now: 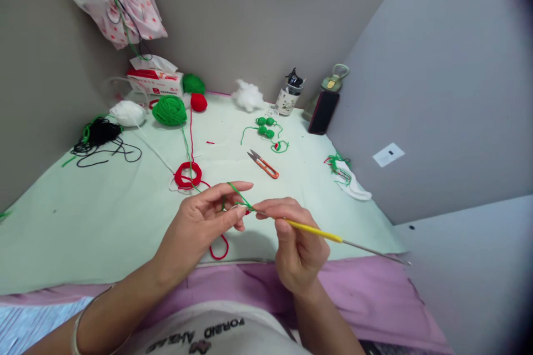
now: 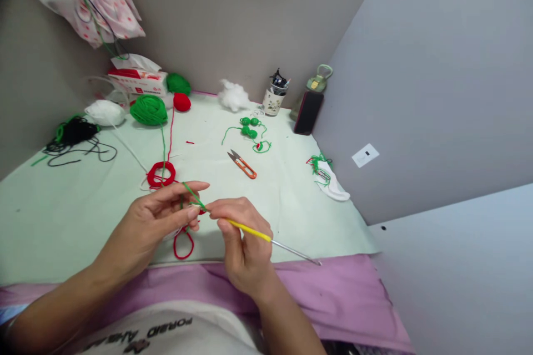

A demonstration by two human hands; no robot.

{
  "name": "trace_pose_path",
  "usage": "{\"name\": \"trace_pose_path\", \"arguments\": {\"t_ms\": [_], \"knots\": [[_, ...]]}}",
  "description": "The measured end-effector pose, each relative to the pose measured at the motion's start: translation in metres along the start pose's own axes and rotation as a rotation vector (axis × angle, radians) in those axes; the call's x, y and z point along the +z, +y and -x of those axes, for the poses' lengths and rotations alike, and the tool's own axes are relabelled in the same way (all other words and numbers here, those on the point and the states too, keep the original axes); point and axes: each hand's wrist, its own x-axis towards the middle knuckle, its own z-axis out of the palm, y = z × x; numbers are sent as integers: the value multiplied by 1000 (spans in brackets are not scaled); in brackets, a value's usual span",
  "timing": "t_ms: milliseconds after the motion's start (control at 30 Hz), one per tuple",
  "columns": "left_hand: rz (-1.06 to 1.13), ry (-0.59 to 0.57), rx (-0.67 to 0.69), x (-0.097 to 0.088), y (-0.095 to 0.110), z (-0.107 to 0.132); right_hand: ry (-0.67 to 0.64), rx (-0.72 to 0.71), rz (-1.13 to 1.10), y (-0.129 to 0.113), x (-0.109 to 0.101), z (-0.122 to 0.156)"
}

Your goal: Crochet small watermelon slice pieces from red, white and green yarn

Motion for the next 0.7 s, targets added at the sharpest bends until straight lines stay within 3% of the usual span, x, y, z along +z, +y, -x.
{"name": "trace_pose_path", "arguments": {"t_ms": [300, 500, 700], "knots": [[-37, 55, 21, 5, 6, 0, -30, -151, 124, 1, 5, -1], [-13, 80, 38, 8, 4, 3, -2, -91, 47, 5, 5, 1], [46, 63, 8, 9, 0, 2, -55, -259, 293, 5, 8, 3]]}}
